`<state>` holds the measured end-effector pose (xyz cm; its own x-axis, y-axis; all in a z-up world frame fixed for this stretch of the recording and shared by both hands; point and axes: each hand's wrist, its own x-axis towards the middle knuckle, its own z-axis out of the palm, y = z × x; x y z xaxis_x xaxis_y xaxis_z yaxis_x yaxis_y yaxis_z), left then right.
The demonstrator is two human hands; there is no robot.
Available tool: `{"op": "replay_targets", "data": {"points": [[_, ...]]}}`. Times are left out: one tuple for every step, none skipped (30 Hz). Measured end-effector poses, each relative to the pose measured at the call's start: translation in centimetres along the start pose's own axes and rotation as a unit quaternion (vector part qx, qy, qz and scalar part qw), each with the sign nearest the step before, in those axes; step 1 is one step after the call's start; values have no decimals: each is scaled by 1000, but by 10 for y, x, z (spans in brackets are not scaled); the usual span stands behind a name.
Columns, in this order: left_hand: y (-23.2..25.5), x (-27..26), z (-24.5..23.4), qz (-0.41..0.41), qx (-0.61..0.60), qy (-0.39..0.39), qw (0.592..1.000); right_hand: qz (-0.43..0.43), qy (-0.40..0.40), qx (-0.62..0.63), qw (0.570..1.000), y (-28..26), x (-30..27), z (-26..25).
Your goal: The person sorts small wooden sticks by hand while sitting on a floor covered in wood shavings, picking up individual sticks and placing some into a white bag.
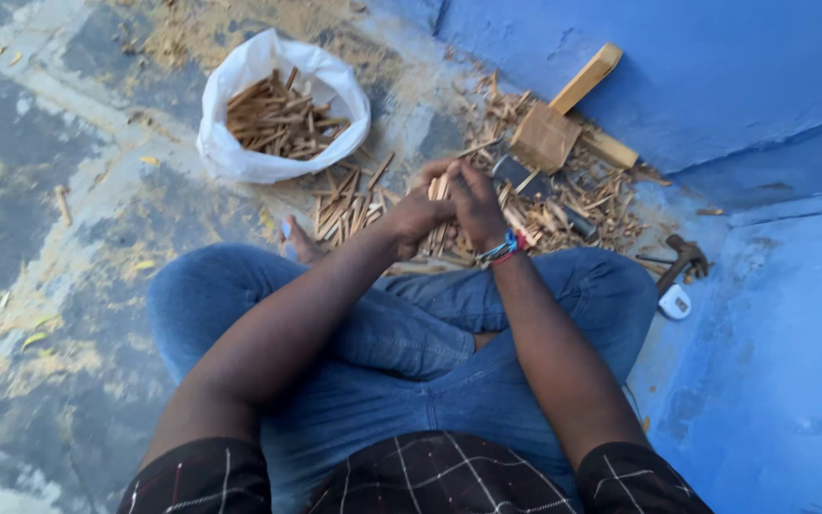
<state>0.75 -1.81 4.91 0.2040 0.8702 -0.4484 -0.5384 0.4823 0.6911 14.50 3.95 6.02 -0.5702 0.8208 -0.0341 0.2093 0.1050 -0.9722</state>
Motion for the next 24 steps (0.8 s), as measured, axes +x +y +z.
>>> {"op": "replay_targets", "data": {"points": [[-1, 3, -3, -8, -3, 7, 1000, 19, 9, 15, 1000, -5, -2, 4], [0, 5, -9, -17, -5, 15, 1000, -44, -5, -74, 996, -12, -6, 5], [1, 10, -13, -14, 7, 16, 1000, -109, -18, -163, 980, -20, -10, 0], [3, 12, -18, -12, 19, 17, 1000, -172, -32, -251, 952, -27, -14, -1], [3, 14, -22, -9, 28, 20, 999, -188, -50, -299, 934, -34, -18, -1], [1, 15, -24, -10, 15, 9, 1000, -203, -68, -345, 914, -39, -23, 1], [3, 15, -28, -7, 4, 0, 1000, -224, -86, -390, 889, -44, -21, 4], [6, 16, -30, -4, -6, -9, 1000, -188, -102, -391, 895, -47, -17, 5], [2, 15, -29, 0, -6, -5, 1000, -145, -121, -391, 901, -48, -19, 7], [-2, 13, -28, 4, -6, -1, 1000, -101, -140, -389, 905, -47, -21, 10], [-2, 14, -28, 10, -6, 0, 1000, -124, -132, -396, 900, -46, -20, 9], [-3, 14, -27, 18, -40, -18, 999, -147, -123, -403, 895, -45, -18, 7], [2, 17, -27, 29, -70, -39, 996, -172, -111, -411, 888, -44, -14, 4], [6, 19, -29, 40, -101, -60, 992, -178, -101, -381, 902, -42, -9, 0], [5, 18, -31, 6, -117, -54, 992, -176, -93, -348, 916, -38, -11, -4], [5, 18, -36, -28, -133, -48, 989, -174, -86, -316, 929, -32, -13, -6], [11, 20, -40, -54, -146, -43, 987, -164, -60, -220, 960, -28, -10, -7], [15, 22, -42, -31, -129, -27, 991, -152, -34, -122, 980, -22, -8, -7], [15, 22, -43, -10, -112, -11, 994, -135, -8, -22, 991, -15, -9, -7], [14, 21, -43, 11, -95, 5, 995, -54, 34, 58, 996, -6, -6, -2], [11, 21, -41, 23, -57, 13, 998, 31, 75, 136, 987, 4, -2, 5], [8, 21, -38, 36, -18, 21, 999, 115, 114, 213, 964, 14, 0, 8], [9, 21, -36, 51, 22, 29, 998, 145, 110, 246, 952, 23, 1, 9], [10, 21, -34, 73, 96, 51, 991, 174, 106, 279, 939, 32, 1, 12]]}}
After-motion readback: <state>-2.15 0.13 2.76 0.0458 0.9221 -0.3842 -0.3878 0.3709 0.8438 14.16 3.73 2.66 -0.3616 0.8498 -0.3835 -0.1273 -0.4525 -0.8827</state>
